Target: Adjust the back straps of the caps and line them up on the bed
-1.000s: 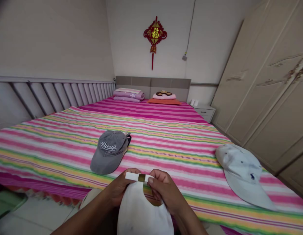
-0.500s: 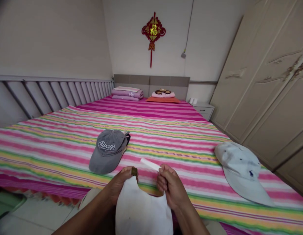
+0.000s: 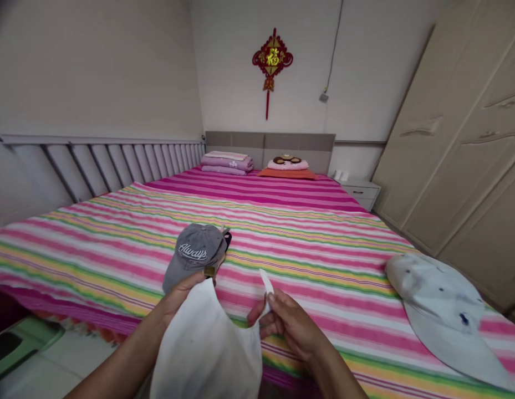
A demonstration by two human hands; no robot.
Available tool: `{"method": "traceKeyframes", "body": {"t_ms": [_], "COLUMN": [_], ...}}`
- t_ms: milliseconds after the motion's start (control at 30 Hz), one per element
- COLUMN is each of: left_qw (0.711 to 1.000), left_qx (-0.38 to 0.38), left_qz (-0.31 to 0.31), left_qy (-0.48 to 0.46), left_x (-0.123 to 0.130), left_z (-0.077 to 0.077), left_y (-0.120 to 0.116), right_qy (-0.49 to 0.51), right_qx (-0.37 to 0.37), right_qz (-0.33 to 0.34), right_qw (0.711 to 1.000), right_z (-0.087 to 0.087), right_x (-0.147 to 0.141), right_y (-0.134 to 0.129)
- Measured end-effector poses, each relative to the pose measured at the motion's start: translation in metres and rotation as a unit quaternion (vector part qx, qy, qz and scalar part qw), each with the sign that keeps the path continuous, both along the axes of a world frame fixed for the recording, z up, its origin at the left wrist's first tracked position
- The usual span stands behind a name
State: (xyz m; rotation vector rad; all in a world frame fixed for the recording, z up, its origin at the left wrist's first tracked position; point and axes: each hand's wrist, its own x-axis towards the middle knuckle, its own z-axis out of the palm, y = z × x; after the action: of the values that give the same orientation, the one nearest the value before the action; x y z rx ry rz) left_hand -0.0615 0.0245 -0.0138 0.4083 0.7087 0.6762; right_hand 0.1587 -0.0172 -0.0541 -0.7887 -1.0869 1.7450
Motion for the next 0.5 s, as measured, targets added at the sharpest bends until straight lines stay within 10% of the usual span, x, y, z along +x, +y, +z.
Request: {"method": "traceKeyframes", "body": {"t_ms": [267,500], "left_qw": [0.998,0.986], "left_qx": [0.025,0.11], "left_qz": [0.053,0.114], "left_qy": [0.016,0.053], "left_x": [-0.055,-0.09], "left_z": [0.008,0.048], "left_y": [0.024,0.075], "right_qy": [0.081,0.142], "right_qx": [-0.013,-0.04], "right_qz": [-0.007,-0.09], "right_qw": [0.997,0.985], "right_z": [0.002,0.025], "right_x": [-0.058,-0.104], "right_y": [0.038,0.107]}}
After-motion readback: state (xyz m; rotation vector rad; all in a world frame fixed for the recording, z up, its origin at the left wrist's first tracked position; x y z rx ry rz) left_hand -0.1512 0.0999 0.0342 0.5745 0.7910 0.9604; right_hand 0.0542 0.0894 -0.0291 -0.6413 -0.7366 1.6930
